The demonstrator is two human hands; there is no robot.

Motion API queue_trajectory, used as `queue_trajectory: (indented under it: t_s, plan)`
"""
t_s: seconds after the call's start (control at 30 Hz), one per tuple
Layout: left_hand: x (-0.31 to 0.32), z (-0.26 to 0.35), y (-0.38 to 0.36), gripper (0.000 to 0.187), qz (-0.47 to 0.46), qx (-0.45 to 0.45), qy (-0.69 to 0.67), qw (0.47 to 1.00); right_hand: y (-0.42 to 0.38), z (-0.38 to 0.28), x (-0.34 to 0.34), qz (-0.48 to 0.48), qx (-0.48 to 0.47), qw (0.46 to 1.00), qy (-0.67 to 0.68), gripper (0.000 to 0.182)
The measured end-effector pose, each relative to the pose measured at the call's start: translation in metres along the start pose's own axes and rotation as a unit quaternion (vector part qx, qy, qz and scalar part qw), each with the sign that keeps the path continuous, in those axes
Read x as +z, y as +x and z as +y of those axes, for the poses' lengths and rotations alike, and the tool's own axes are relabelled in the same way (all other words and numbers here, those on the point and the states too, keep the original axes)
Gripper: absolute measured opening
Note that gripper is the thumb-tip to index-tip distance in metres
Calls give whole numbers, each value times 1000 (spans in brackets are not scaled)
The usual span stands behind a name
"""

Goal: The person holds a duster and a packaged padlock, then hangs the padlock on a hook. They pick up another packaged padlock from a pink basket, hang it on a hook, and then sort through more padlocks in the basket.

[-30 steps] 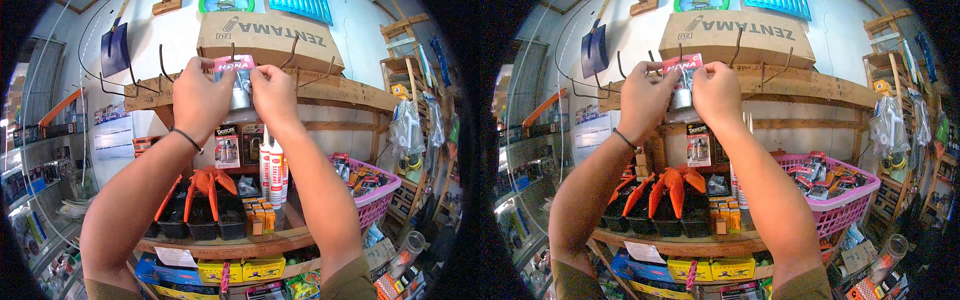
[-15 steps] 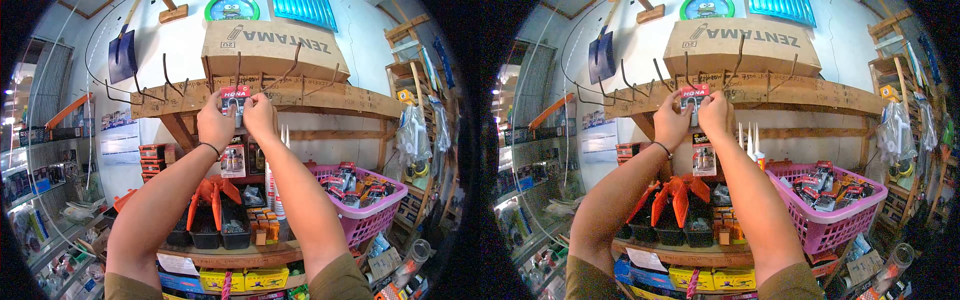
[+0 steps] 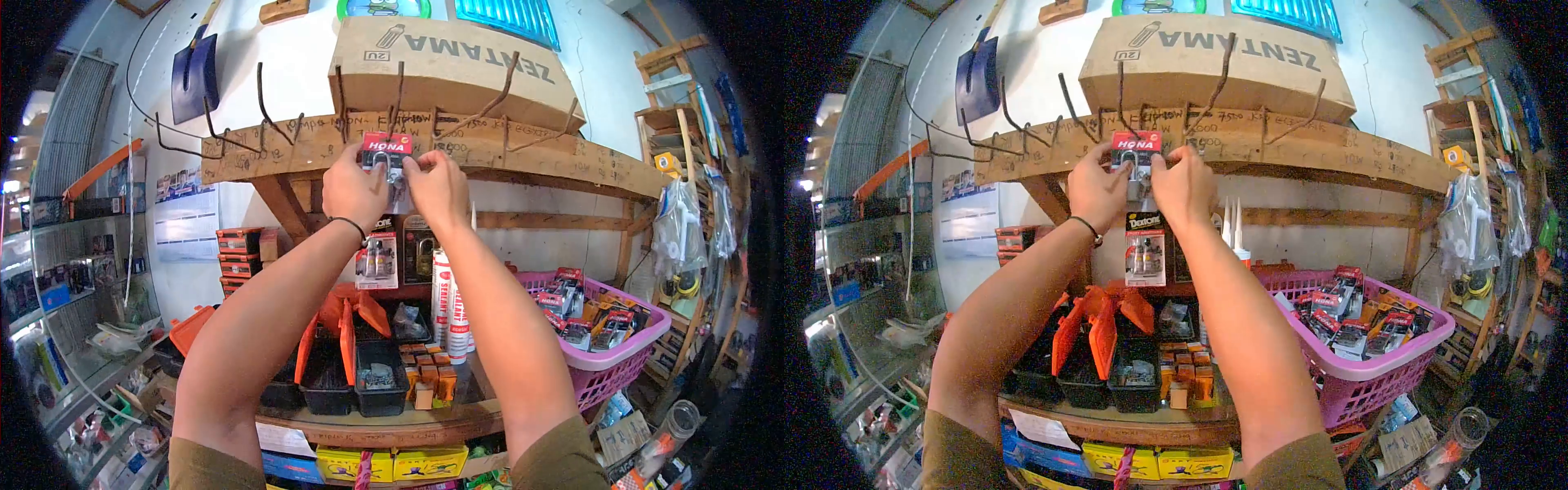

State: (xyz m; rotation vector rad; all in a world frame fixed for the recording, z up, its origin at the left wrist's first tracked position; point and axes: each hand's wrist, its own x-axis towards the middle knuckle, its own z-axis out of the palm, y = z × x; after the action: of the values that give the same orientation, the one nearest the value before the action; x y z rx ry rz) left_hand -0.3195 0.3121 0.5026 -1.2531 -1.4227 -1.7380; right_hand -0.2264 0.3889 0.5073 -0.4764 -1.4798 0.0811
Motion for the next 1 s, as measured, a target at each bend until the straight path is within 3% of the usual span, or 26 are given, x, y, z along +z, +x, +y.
queue_trajectory:
  t_s: [0.1, 0.23, 0.37, 0.6, 0.63, 0.67, 0.7, 0.73, 0.8, 0.87, 0.93, 1.0]
  plan:
    - [2, -5, 4, 39, 8, 58, 6, 998, 0, -1, 0, 1, 0, 1000, 14, 25]
    - [0, -1, 1, 37, -24, 17, 14, 999, -3, -4, 2, 19, -14, 999, 35, 21]
    - [-1, -4, 1, 35, -33, 65, 73, 995, -3, -1, 5, 35, -38, 998, 36, 20]
    - [-7, -8, -4, 27, -71, 61, 47, 994, -18, -3, -16, -74, -14, 997, -24, 27]
    - [-17, 6, -12, 29, -70, 45, 70, 994, -26, -7, -26, -64, -13, 997, -28, 27]
    - [-19, -1, -12, 34, -29, 84, 76, 993, -36, -11, -37, -57, -10, 998, -33, 27]
    - [-23, -11, -18, 36, -27, 85, 29, 996, -45, -14, -52, -65, 1, 997, -38, 27]
    - [-36, -1, -30, 37, -25, 83, -17, 996, -53, -19, -69, -94, 1, 996, -3, 28]
    - [-64, 18, -57, 35, -103, 0, -161, 982, -73, -25, -99, -135, 12, 990, 28, 28]
    - [-101, 57, -102, 32, -173, -41, -204, 963, -99, -23, -131, -179, -23, 968, 173, 29]
    - [-126, 77, -153, 29, -161, -27, -156, 974, -134, -19, -163, -218, -26, 931, 291, 24]
    - [-159, 74, -206, 26, -234, 79, -148, 958, -176, -14, -205, -261, -19, 913, 314, 23]
